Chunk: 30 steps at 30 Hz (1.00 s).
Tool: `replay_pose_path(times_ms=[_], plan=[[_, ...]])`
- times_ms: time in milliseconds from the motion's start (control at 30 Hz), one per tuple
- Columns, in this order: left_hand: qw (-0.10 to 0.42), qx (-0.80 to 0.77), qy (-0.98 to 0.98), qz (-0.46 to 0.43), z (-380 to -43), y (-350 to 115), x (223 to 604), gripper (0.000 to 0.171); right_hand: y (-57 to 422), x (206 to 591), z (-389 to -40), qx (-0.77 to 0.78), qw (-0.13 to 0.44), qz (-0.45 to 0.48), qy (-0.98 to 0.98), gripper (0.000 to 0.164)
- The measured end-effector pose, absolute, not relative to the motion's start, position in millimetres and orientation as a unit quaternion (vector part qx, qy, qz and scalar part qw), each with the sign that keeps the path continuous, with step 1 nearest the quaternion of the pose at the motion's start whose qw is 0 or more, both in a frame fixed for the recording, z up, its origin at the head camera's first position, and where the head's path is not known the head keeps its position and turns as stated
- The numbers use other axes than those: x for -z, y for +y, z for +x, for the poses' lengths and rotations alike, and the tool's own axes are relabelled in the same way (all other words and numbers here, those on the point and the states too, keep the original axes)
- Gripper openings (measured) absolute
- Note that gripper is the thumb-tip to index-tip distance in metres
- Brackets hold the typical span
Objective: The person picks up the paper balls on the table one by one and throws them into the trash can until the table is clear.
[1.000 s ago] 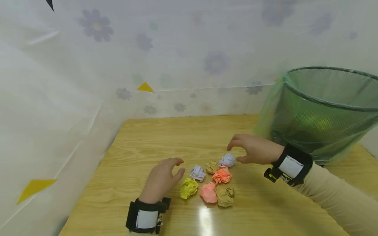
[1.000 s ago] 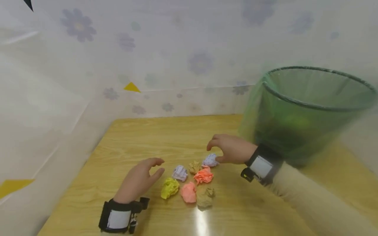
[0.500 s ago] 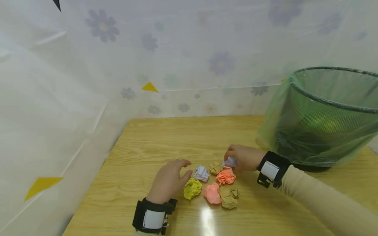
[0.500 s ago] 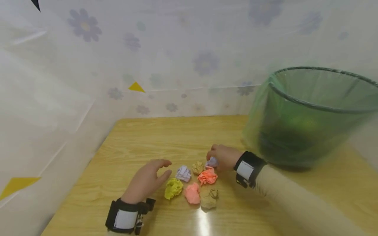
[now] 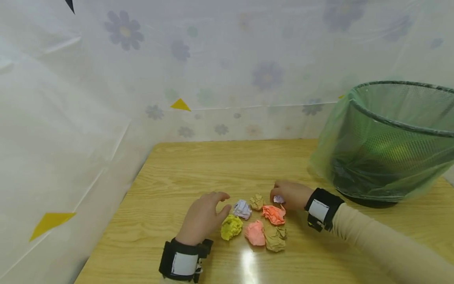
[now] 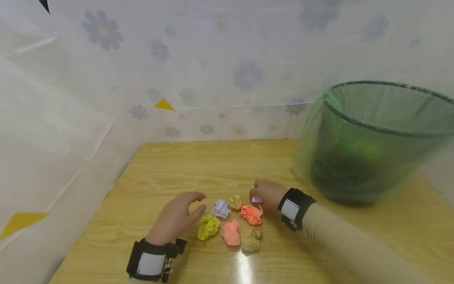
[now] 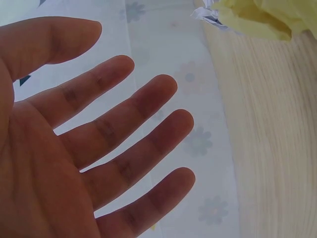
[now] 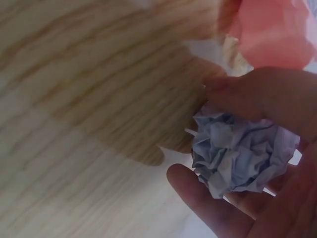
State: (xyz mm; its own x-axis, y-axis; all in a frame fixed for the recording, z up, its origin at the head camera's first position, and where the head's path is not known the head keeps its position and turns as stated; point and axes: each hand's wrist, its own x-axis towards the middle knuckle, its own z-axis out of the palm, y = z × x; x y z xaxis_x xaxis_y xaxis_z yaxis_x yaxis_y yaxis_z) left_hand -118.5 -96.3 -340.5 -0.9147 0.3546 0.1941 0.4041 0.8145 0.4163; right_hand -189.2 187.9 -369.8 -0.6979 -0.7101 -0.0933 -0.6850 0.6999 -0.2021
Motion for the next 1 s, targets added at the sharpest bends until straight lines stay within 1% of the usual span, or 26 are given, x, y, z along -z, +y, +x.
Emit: replay_pose_path(times_ms=[333, 700, 1000], plan=[[0.055, 0.229, -0.952, -0.197, -117.6, -96.4, 338.4, 0.026, 191.5, 367.0, -185.7, 0.075, 0.066, -0.372, 0.923, 0.025], [0.057, 0.223, -0.953, -0.198, -117.1, -96.3, 338.1, 0.026, 191.2, 354.5, -177.4, 0.099, 0.088, -0.337, 0.932, 0.028], [0.054, 0.221, -0.953, -0.201, -116.4, -96.7, 338.7, 0.027, 195.5, 350.3, -173.5, 0.105, 0.066, -0.354, 0.927, 0.022]])
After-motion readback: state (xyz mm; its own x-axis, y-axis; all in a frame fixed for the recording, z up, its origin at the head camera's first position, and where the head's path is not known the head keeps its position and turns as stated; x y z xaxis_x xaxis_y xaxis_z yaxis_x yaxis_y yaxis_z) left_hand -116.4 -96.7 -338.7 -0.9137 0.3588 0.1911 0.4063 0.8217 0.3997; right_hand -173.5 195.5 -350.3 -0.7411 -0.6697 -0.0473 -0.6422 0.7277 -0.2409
